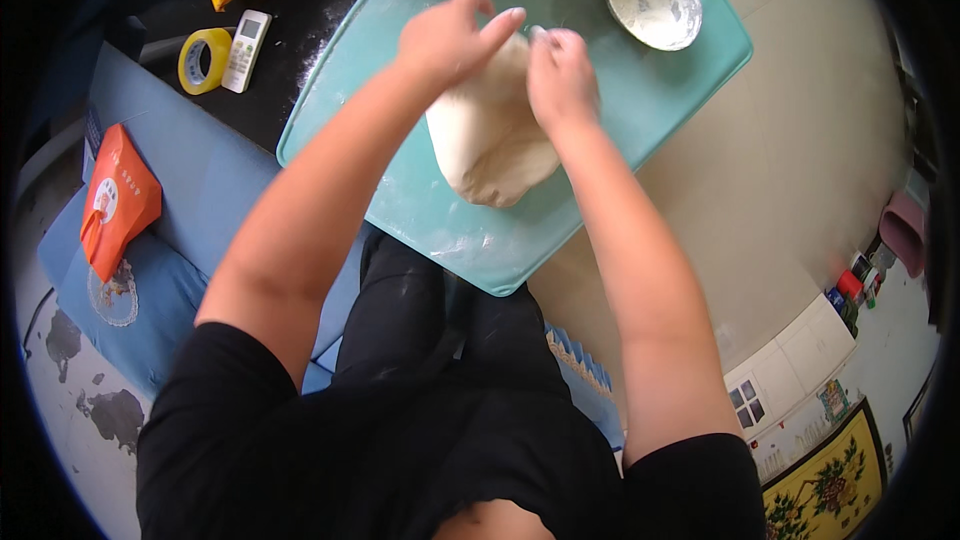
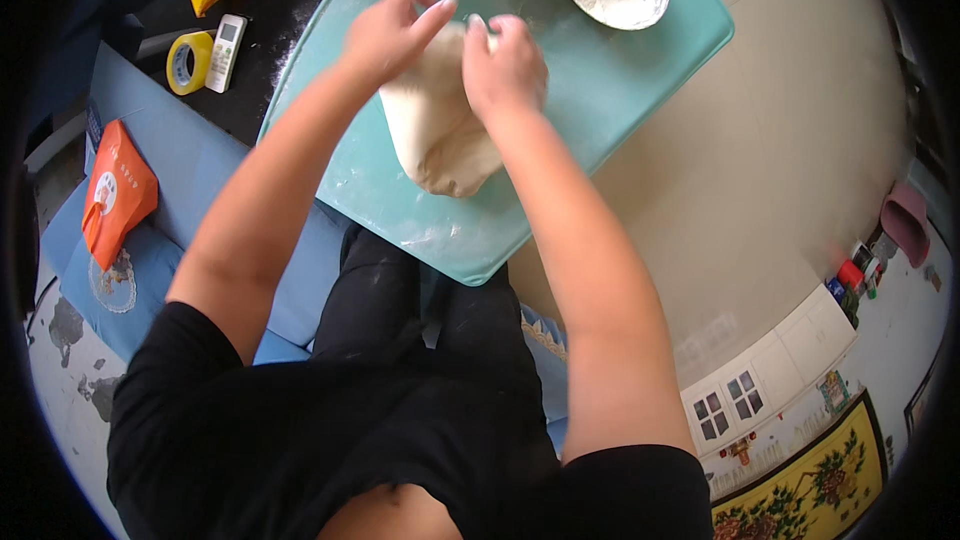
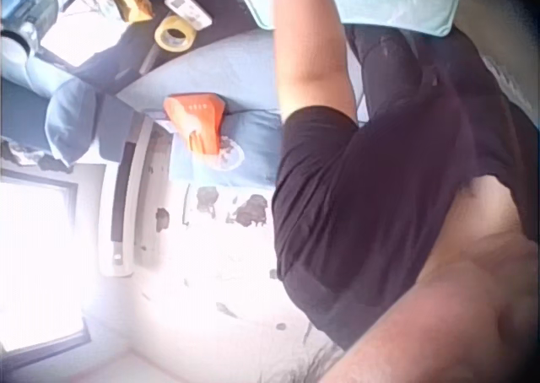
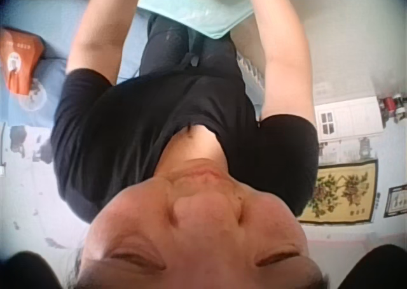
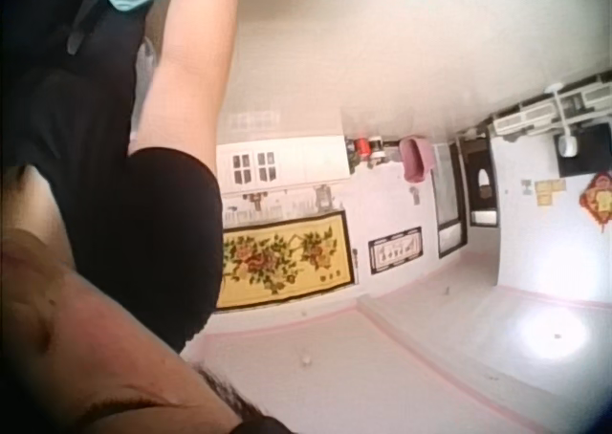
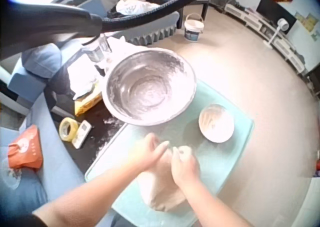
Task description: The person kneads a large ball of dough on a green cutting board, then places it into a metal bowl. They retrieve a round bamboo mat from the kitchen and place it on the table. Finally, they wash their hands in a sink using a cloth.
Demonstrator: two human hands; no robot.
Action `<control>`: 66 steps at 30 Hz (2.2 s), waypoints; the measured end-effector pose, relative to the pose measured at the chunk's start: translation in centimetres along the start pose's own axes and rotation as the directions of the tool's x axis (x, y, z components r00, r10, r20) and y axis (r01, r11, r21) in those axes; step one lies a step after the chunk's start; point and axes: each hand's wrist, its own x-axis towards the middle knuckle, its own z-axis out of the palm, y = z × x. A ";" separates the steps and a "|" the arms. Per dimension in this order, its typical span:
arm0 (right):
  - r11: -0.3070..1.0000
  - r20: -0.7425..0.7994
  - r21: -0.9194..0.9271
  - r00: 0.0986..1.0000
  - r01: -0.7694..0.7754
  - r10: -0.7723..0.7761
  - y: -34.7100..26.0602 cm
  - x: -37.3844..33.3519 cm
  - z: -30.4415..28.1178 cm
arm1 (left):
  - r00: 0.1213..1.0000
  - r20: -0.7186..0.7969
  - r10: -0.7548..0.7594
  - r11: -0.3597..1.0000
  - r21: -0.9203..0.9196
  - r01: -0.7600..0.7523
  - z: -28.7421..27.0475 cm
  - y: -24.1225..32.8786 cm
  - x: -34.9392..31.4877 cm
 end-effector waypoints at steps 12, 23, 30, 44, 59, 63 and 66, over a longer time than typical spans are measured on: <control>0.777 -0.159 -0.311 0.776 0.547 -0.610 8.8 -14.1 1.2 | 0.837 -0.429 0.340 0.940 0.122 -0.319 11.1 -4.1 -17.1; 0.749 -0.138 -0.432 0.783 0.503 -0.606 6.3 -2.1 2.7 | 0.879 -0.344 0.329 0.937 0.235 -0.259 7.5 -2.7 -4.5; 0.806 -0.057 -0.436 0.881 0.401 -0.469 4.1 3.6 2.6 | 0.899 -0.331 0.285 0.957 0.154 -0.246 5.9 -1.8 2.2; 0.851 -0.151 -0.509 0.960 0.129 -0.236 3.2 8.9 3.9 | 0.943 -0.235 0.237 0.944 0.285 -0.167 5.4 -1.9 8.5; 0.840 -0.196 -0.341 0.842 0.423 -0.503 1.1 -13.6 -2.4 | 0.905 -0.329 0.270 0.956 0.204 -0.211 5.6 -1.8 -14.3; 0.854 -0.139 -0.269 0.859 0.445 -0.492 5.6 -14.2 1.6 | 0.847 -0.397 0.354 0.932 0.229 -0.282 8.5 -4.2 -15.7; 0.823 -0.179 -0.325 0.825 0.465 -0.537 6.4 -11.9 3.0 | 0.836 -0.421 0.353 0.933 0.232 -0.277 8.8 -4.7 -13.2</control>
